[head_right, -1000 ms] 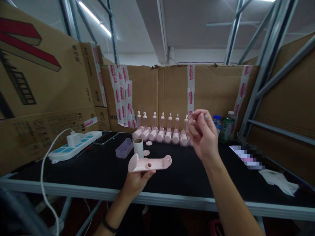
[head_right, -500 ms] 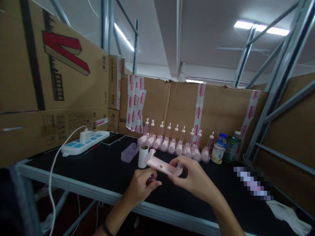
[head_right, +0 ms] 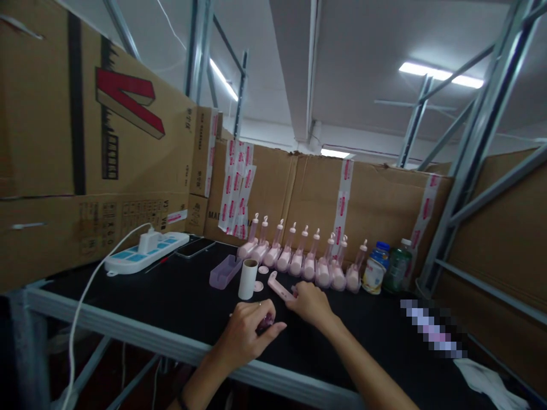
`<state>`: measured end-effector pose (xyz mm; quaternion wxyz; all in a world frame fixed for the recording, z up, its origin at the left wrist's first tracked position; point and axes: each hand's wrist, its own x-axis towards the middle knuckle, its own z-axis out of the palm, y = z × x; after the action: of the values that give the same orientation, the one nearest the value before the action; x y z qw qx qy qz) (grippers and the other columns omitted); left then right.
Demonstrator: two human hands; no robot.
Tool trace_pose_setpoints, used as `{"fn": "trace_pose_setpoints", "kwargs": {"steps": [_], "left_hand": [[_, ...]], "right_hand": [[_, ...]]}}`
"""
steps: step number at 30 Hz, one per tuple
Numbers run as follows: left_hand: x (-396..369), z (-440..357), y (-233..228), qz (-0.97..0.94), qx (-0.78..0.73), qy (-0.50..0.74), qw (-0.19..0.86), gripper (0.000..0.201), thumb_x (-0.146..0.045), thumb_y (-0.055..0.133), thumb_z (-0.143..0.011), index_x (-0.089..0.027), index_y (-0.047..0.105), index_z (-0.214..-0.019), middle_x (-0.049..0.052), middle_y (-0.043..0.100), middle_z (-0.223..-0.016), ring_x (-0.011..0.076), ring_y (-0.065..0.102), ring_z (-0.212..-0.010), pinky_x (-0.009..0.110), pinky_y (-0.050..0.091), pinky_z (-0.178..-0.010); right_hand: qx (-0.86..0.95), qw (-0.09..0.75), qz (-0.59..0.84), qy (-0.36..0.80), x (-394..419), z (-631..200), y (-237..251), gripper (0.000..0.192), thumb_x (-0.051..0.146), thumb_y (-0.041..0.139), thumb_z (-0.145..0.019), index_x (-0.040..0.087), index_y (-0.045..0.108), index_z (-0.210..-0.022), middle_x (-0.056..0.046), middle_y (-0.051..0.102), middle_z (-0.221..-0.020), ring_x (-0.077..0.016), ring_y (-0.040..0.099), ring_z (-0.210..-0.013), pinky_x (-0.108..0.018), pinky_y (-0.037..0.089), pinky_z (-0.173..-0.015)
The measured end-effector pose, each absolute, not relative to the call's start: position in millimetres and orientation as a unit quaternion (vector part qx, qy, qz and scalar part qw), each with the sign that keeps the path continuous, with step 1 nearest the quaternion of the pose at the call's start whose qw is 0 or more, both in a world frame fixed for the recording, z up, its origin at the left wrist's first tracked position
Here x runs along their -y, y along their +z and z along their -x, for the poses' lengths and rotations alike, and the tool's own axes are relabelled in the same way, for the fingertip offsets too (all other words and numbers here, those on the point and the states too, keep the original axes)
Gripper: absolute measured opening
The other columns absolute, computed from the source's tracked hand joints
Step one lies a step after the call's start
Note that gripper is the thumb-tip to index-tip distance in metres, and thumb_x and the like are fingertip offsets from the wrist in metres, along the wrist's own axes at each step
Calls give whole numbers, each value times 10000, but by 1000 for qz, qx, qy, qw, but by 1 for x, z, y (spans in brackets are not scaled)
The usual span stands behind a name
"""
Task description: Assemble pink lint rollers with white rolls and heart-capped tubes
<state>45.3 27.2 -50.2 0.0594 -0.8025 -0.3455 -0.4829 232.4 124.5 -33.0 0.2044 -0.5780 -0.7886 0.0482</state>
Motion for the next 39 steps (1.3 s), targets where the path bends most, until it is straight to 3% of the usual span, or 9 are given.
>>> {"fn": "trace_pose_setpoints", "kwargs": {"steps": [6,9,15,24,26,28,32,36,39], "left_hand": [[-22,-47,-45,815,341,-464,60,108,-202,578,-900,-227,496,-833,-23,595,-705,171,603,-628,306,398,-623],[-19,-47,-44,818,331,-468,47,87,-149,526,-888,-222,523,-935,9,630,-807,190,641,-745,305,459,-691],[-25,-42,-43,765,322,-558,-8,139,-213,543,-970,-219,625,-1083,81,650,-1033,243,615,-1024,401,501,-951],[-42,-36,-46,629,244,-704,-221,185,-342,667,-938,-199,592,-1028,78,693,-1041,241,706,-1025,395,568,-916],[-42,-36,-44,618,242,-714,-224,212,-352,699,-908,-195,576,-980,71,689,-1001,240,722,-978,377,594,-854],[-41,-34,-41,625,242,-709,-221,210,-341,717,-889,-195,573,-935,55,688,-946,226,728,-918,365,600,-824],[-34,-35,-36,685,310,-655,-75,96,-265,680,-915,-198,625,-956,73,712,-998,252,703,-1013,455,551,-956],[-36,-45,-43,762,338,-525,170,308,-249,672,-928,-211,626,-1230,122,712,-1217,327,650,-1186,585,487,-1048],[-42,-52,-54,776,320,-495,226,348,-207,585,-984,-189,565,-1331,127,724,-1199,301,689,-1129,537,539,-1019]], "right_hand": [[805,257,532,47,-133,-208,-18,457,610,544,-951,184,711,-955,-118,752,-963,-274,706,-918,-315,445,-737],[800,289,525,41,-123,-231,-21,473,547,406,-1029,179,702,-1040,-128,745,-1032,-269,700,-967,-333,471,-809],[796,340,499,32,-80,-276,-36,348,457,514,-989,210,705,-1144,-84,753,-988,-270,712,-908,-378,504,-869],[797,434,398,135,-48,-261,-30,448,491,600,-967,268,648,-1352,-61,742,-1094,-267,701,-981,-357,525,-869],[779,468,379,176,-51,-257,-29,434,509,571,-982,241,669,-1308,-54,744,-1010,-247,695,-870,-325,523,-770],[760,500,360,206,-56,-254,-27,403,536,533,-997,196,729,-1088,-39,711,-844,-220,657,-754,-294,492,-685],[729,541,373,191,-56,-249,-23,488,576,506,-1000,189,596,-717,11,555,-629,-161,522,-596,-263,388,-580],[707,551,424,130,-44,-235,-21,470,582,511,-998,192,588,-747,27,520,-595,-142,465,-541,-258,321,-542],[692,564,436,113,-33,-217,-26,466,575,495,-1007,202,571,-739,16,555,-602,-142,491,-523,-256,329,-543]]}}
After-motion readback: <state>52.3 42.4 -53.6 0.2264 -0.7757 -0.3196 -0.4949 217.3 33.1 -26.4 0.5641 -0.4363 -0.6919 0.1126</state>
